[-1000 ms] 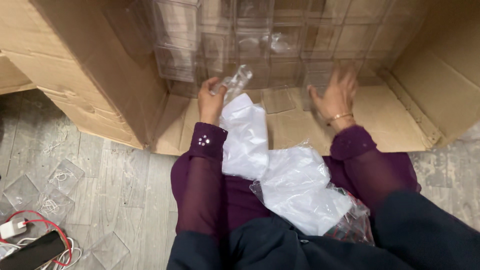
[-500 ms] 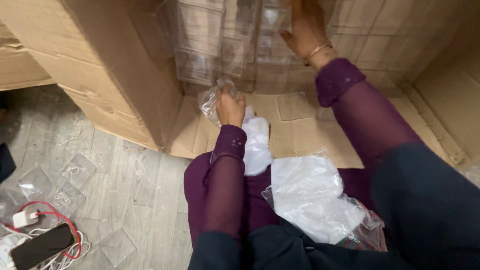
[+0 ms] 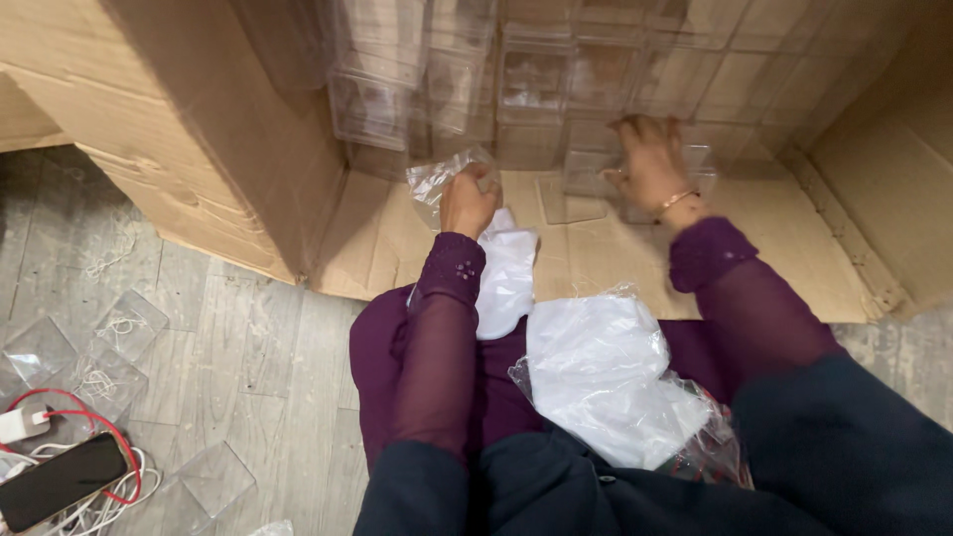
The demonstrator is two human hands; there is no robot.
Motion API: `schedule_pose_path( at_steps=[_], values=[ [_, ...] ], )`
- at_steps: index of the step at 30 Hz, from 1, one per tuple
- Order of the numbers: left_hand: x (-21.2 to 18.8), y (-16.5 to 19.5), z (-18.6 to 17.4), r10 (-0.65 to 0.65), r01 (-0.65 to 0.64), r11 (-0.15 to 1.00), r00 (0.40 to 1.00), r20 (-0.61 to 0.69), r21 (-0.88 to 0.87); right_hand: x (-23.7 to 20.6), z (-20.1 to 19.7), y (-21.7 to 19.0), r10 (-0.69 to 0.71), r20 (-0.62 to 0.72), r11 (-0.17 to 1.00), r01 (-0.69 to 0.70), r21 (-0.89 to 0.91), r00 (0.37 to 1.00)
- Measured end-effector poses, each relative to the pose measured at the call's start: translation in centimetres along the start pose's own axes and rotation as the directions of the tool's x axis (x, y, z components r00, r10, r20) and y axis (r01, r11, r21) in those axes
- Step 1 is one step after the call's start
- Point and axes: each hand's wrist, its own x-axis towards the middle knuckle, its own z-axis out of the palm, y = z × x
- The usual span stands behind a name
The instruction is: The person sits on the floor in front of a large cardboard carton filled with clear plastic boxes. They pull plastic bags and wrapping off the boxes, separate the boxes, and stack them inside the carton one at a time.
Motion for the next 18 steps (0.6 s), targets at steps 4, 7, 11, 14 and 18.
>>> schedule_pose_path(
  at_steps=[4,7,11,14,18],
  values=[
    [-0.1,-0.1,-0.3,0.005,-0.005,1.000,1.000,0.004,0.021,0.0,2.0,-0.9,0.068,-0.111,0.998,-0.069,-0.005,0.991],
    [-0.1,-0.3,-0.1,0.034,-0.034,0.999,0.999,-0.005,0.030,1.4,2.8,-2.6,-0.031,-0.179,0.995,0.048,0.092,0.983],
    [0.1,-0.6,-0.1,0.059,-0.060,0.998,0.996,-0.060,-0.018,7.2,3.8,-4.4,-0.060,-0.318,0.992,0.091,0.086,0.946],
    [0.4,-0.2,-0.5,0.069,-0.078,0.991,0.994,-0.084,-0.107,10.6,2.9,-3.8,0.042,-0.315,0.982,0.020,0.189,0.948],
    [0.3,1.3,-1.7,0.037,-0.045,0.905,0.999,-0.027,-0.423,10.5,0.3,-3.4,0.120,-0.365,0.979,-0.050,0.196,0.923]
  ],
)
